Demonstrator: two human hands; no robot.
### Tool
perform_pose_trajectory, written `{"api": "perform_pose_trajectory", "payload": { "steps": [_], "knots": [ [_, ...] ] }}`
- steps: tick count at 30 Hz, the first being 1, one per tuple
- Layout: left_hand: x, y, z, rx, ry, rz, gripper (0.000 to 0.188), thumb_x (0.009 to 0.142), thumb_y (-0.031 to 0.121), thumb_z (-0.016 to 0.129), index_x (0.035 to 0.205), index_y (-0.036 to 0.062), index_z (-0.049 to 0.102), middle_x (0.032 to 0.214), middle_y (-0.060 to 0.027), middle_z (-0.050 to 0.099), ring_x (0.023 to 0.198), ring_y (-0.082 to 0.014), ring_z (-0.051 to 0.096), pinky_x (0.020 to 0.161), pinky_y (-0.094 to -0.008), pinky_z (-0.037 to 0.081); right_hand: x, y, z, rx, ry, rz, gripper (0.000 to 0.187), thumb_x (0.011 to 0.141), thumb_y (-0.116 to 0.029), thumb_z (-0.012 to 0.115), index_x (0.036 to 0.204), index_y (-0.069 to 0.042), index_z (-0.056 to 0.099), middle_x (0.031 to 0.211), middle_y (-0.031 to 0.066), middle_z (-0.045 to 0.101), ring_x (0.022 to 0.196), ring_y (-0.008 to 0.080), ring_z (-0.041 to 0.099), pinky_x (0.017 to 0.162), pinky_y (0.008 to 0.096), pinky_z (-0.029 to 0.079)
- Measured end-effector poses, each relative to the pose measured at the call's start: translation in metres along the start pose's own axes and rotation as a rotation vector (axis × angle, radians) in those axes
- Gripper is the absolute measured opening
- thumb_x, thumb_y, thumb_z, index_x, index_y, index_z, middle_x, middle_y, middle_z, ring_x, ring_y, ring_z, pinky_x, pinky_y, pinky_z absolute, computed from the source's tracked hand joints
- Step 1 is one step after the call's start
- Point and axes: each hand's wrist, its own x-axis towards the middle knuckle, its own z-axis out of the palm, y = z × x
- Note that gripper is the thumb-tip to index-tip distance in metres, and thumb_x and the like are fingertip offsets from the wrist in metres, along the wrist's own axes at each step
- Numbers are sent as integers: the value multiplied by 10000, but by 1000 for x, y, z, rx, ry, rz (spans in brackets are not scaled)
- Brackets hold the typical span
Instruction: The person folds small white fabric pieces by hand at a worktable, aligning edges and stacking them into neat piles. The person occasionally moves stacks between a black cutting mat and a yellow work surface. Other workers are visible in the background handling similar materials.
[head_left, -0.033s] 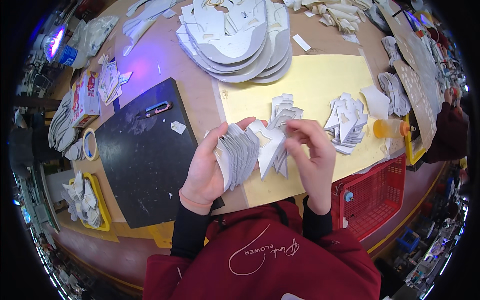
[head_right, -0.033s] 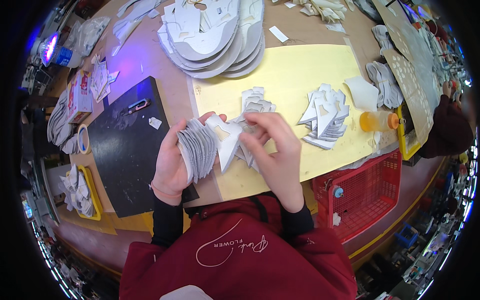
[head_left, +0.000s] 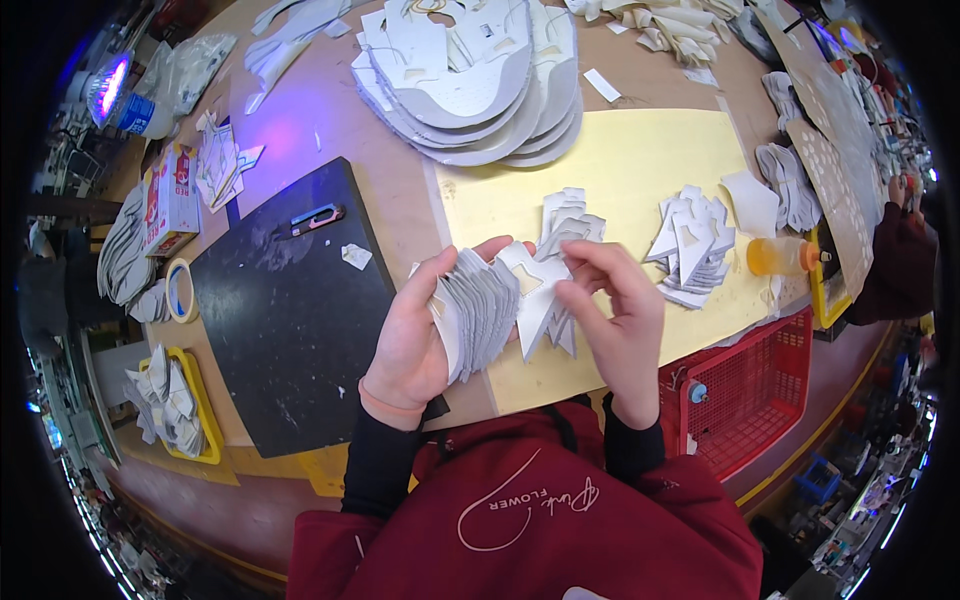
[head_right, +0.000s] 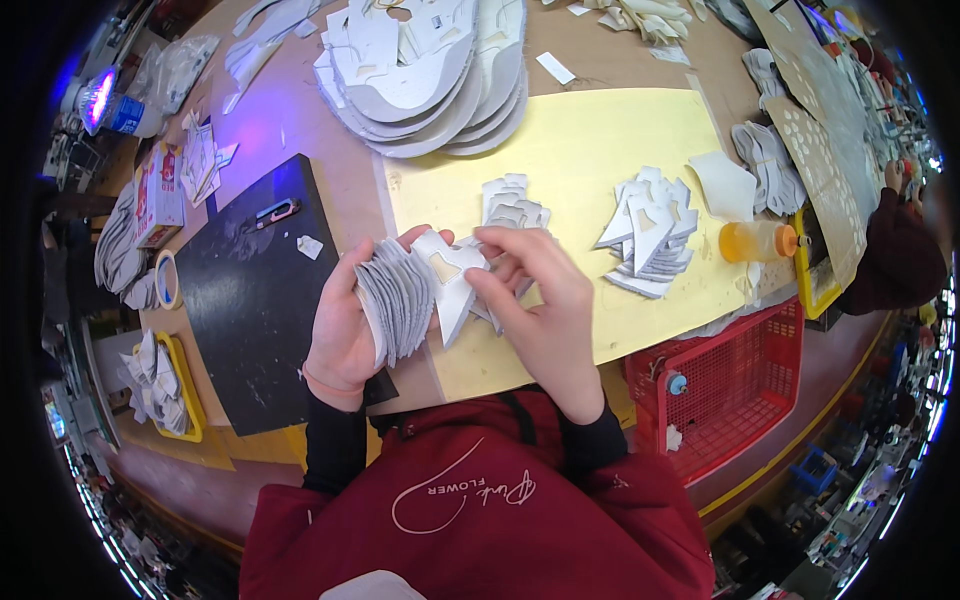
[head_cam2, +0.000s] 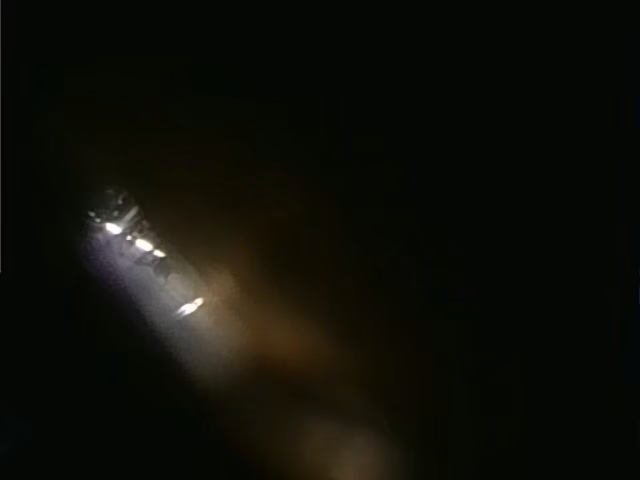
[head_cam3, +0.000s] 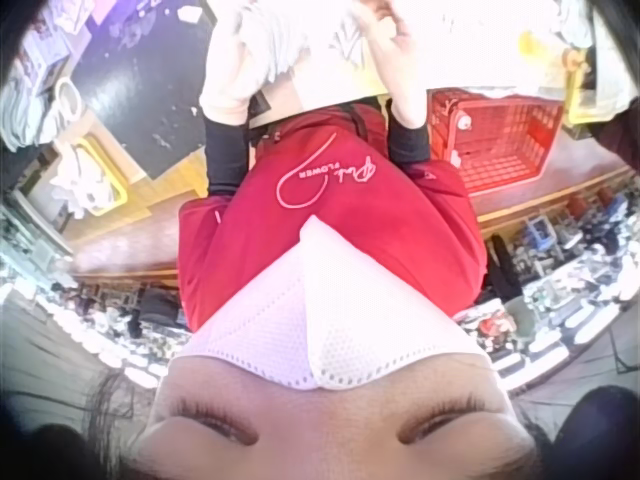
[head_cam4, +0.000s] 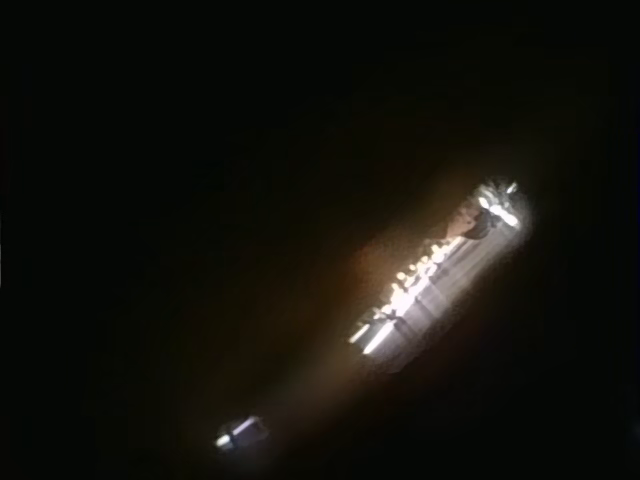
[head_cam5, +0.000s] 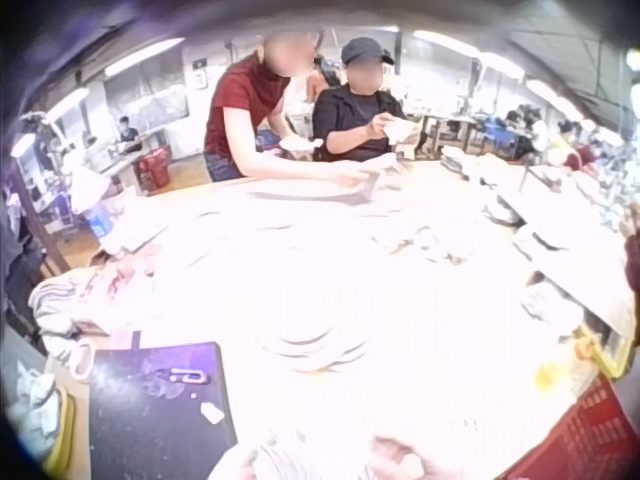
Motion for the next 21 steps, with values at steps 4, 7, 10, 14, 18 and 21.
{"api": "perform_pose_trajectory", "payload": {
  "steps": [4, 7, 10, 14, 18, 21],
  "knots": [
    [0, -1, 11, 174, 121, 3, 613, 1049, 413, 356, 1507, 6, 339, 1522, -181, 424, 1349, -301, 493, 1072, -526, 457, -2, 5, -3, 3, 16, 20, 244, 892, 54, 679, 1135, 43, 669, 941, 25, 651, 801, 63, 585, 726, 196, 478],
    [1, 2, 18, 106, 111, 27, 619, 1047, 398, 362, 1539, 27, 310, 1552, -156, 396, 1389, -276, 446, 1097, -547, 412, 1, 17, -33, 92, 368, 52, 201, 914, 4, 687, 1115, 13, 689, 935, 4, 668, 807, 66, 595, 716, 205, 492],
    [2, 2, 18, 161, 119, 19, 648, 1044, 426, 334, 1564, 48, 262, 1600, -159, 328, 1455, -288, 367, 1117, -609, 361, 2, 33, -82, -60, 652, 96, 183, 940, -39, 666, 1118, -1, 688, 971, 12, 649, 798, 68, 574, 699, 201, 470],
    [1, 0, 20, 183, 116, 1, 648, 1043, 423, 335, 1569, 54, 255, 1597, -162, 331, 1455, -281, 369, 1119, -614, 357, -2, 44, -101, -776, 645, 31, 215, 916, -26, 666, 1129, -28, 698, 1010, 24, 651, 792, 120, 566, 755, 257, 478],
    [2, 1, 19, 158, 99, -11, 644, 1045, 419, 328, 1568, 51, 256, 1596, -162, 332, 1447, -283, 380, 1126, -613, 352, -6, 24, -51, -132, 342, 59, 216, 911, -12, 659, 1123, -20, 699, 983, 54, 668, 804, 122, 595, 759, 259, 486],
    [3, 1, 12, 33, 63, -26, 642, 1047, 418, 323, 1567, 49, 255, 1591, -169, 336, 1436, -311, 392, 1131, -614, 347, 1, 6, -10, 5, 12, -22, 229, 884, 19, 678, 1112, 0, 692, 929, 76, 685, 803, 106, 637, 736, 241, 501]
  ]
}}
